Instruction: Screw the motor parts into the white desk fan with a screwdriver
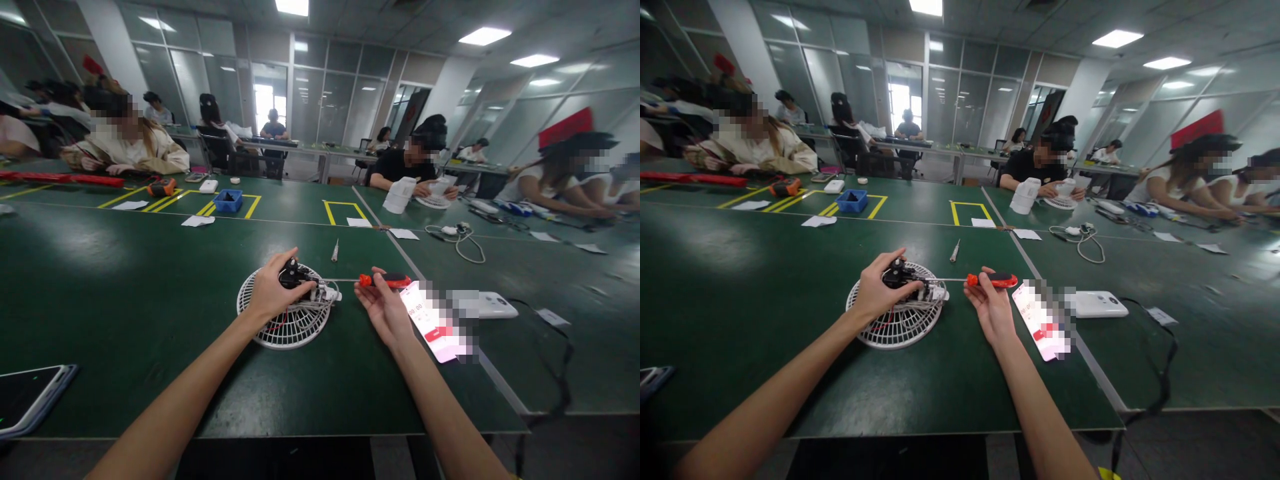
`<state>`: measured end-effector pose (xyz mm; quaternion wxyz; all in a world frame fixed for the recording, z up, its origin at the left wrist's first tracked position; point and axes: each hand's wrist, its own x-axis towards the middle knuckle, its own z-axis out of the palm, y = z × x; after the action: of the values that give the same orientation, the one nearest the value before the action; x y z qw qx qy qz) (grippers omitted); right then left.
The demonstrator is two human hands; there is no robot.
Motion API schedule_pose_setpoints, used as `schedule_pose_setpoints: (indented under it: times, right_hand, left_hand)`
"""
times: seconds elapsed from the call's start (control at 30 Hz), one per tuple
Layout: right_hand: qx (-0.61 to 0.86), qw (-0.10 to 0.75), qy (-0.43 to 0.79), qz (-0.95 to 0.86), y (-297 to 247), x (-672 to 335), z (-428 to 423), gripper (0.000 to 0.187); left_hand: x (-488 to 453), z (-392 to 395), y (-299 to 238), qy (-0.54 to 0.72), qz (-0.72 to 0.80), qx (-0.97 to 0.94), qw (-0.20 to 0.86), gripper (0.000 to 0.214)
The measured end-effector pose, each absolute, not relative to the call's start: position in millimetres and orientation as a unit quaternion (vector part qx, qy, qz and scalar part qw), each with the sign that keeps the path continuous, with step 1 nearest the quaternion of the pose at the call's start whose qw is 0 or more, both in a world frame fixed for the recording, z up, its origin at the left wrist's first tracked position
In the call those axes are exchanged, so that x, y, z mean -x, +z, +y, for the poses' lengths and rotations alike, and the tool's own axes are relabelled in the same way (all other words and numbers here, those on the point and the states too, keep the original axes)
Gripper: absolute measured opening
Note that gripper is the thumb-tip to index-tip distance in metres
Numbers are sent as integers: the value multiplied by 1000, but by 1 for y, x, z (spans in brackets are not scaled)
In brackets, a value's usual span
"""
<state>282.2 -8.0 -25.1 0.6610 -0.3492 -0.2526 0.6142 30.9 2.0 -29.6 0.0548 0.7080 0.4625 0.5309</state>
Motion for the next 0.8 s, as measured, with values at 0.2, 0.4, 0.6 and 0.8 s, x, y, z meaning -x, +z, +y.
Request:
schedule_pose_setpoints:
  times: [0.2,0.4,0.6,0.8]
  right_hand:
    - [346,661,620,-243,-26,-283,-9,43]
    - [312,653,656,-213,-23,-278,-11,40]
    - [350,660,618,-248,-29,-276,-11,40]
    - [334,665,627,-232,-29,-278,-10,47]
  left_hand:
    - [-30,0,-27,538,470,-697,63,67]
    - [-31,-2,-27,535,466,-703,60,59]
    - [-32,-2,-27,535,468,-701,66,52]
    - [-31,-3,-26,541,468,-696,64,48]
